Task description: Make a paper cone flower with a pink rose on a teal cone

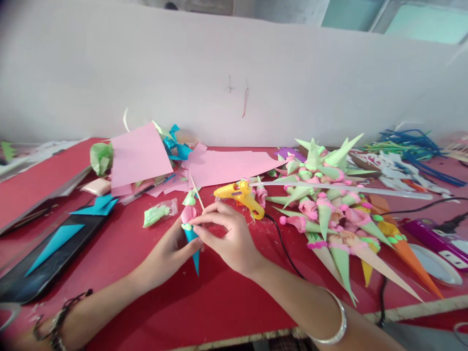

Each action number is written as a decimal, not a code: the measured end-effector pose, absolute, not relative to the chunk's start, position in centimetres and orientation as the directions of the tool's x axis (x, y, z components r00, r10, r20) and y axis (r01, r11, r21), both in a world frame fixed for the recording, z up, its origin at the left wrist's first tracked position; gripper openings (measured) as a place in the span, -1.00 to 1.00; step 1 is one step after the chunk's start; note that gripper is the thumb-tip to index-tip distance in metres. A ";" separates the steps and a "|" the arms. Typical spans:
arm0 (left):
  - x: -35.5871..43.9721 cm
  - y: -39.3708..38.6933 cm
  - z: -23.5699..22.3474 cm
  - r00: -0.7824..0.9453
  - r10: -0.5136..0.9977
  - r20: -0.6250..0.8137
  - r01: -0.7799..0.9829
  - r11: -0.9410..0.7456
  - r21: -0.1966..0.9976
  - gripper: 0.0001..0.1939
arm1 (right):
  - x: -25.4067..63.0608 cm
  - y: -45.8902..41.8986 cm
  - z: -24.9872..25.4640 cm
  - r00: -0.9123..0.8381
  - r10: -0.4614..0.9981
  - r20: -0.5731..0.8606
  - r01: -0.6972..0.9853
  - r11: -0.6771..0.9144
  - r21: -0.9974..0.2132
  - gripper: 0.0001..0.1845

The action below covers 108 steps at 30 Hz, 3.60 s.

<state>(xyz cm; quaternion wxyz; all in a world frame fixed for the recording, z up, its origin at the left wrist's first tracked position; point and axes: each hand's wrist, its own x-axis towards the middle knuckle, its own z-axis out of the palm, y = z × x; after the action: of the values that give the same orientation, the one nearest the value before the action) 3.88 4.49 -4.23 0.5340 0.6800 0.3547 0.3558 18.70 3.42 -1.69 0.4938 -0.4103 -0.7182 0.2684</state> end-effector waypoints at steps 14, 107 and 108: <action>3.9 4.2 -3.6 0.474 0.858 0.196 0.272 -0.354 0.895 -0.56 | 17.9 3.5 -2.3 -0.127 0.922 0.367 0.047 0.375 -0.926 -0.83; 2.3 5.0 -2.0 0.758 0.498 0.422 0.552 -0.834 -0.008 -0.53 | 17.7 2.9 -2.5 -0.301 0.818 0.490 0.435 0.575 -0.693 -0.83; 2.3 5.0 -2.0 0.753 0.502 0.425 0.548 -0.836 0.016 -0.53 | 17.7 2.9 -2.4 -0.301 0.817 0.492 0.437 0.577 -0.690 -0.83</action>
<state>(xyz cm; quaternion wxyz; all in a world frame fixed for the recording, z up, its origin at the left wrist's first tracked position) 2.34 5.03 -2.03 -0.0550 0.9347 0.2807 0.2109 17.68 2.85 -2.44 0.4319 -0.4039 -0.7758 0.2201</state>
